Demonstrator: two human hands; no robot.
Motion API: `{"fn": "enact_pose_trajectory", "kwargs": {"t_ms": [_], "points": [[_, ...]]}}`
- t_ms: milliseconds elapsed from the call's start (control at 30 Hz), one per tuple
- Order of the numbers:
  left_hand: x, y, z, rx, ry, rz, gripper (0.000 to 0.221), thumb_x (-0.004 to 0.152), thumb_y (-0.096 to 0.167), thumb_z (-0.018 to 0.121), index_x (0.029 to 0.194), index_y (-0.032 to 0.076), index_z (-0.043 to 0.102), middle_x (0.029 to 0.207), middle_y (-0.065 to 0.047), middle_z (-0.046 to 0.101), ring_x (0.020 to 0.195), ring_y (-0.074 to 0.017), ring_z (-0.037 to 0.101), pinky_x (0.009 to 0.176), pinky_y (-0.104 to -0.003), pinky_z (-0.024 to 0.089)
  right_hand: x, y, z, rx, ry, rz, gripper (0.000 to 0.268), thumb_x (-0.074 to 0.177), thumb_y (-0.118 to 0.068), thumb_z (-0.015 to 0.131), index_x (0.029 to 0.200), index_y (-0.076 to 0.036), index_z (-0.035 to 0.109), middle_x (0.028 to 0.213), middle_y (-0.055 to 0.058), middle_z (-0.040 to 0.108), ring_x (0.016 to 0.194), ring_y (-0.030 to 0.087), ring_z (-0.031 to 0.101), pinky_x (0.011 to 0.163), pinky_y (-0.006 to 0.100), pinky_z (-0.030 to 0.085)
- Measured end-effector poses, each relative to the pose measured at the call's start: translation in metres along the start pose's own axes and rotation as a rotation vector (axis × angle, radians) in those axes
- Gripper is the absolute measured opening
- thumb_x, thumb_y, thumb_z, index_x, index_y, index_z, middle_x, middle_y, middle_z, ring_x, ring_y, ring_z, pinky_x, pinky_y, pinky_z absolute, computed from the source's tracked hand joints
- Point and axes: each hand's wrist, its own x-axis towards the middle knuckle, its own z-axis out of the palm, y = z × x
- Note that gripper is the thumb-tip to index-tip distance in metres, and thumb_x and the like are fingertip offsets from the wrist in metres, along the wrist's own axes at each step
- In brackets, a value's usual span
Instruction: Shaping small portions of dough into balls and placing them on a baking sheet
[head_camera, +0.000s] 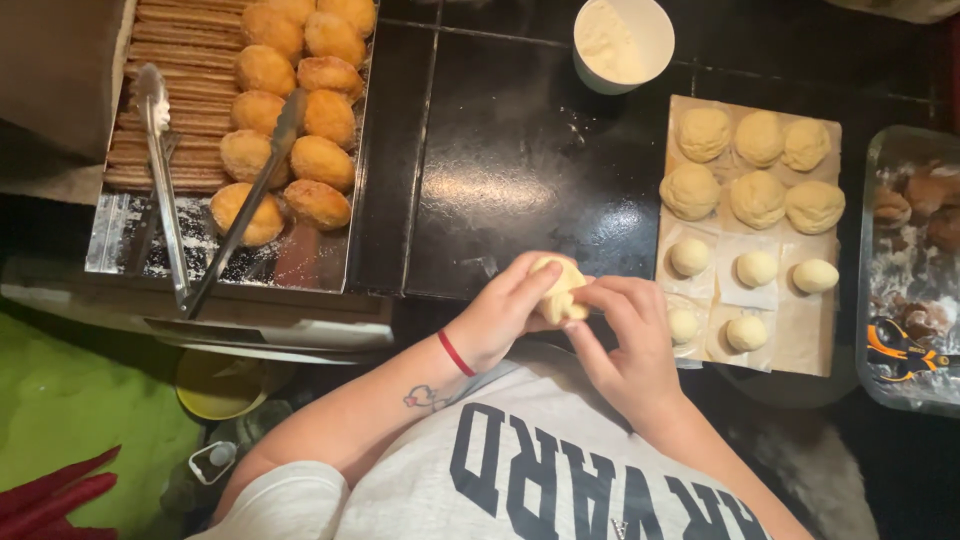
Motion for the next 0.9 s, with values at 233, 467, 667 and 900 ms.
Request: {"fn": "enact_pose_trajectory", "kwargs": {"t_ms": [233,467,667,900], "points": [[0.001,0.000,-0.006,0.171,-0.130,0.145,0.053,0.096,0.019,0.087,0.142,0.005,0.066,0.111,-0.012,0.074,0.097,-0.0145,0.075,0.079,-0.028,0.069,-0.001,0.011,0.007,0.094,0.053,0.073,0.029,0.098,-0.022,0.083,0.122,-0.010,0.070,0.113,0.008,0.064,0.106,0.031,0.063,0.099,0.043,0.049],[0.016,-0.008,-0.021,0.028,-0.144,0.086,0.036,0.109,0.010,0.064,0.144,0.005,0.063,0.110,-0.020,0.080,0.092,-0.0258,0.082,0.076,-0.037,0.072,0.017,-0.014,0.001,0.178,-0.045,-0.076,0.042,0.093,-0.007,0.080,0.134,-0.004,0.073,0.135,0.015,0.072,0.131,0.038,0.065,0.112,0.053,0.050],[-0.008,0.027,-0.001,0.007,-0.179,-0.031,0.056,0.105,0.041,0.070,0.140,-0.001,0.055,0.116,-0.026,0.074,0.098,-0.0344,0.081,0.086,-0.049,0.071,-0.004,0.024,0.006,0.397,0.124,0.222,0.038,0.101,-0.004,0.072,0.139,0.001,0.069,0.115,0.016,0.079,0.104,0.024,0.077,0.094,0.042,0.063],[-0.011,0.026,0.020,-0.038,-0.064,0.193,0.049,0.105,0.023,0.077,0.144,-0.005,0.067,0.129,-0.018,0.077,0.117,-0.0210,0.074,0.104,-0.039,0.064,-0.009,0.029,0.013,0.559,0.230,0.299,0.037,0.100,-0.001,0.075,0.134,0.008,0.068,0.111,0.017,0.077,0.096,0.021,0.079,0.087,0.040,0.070]]}}
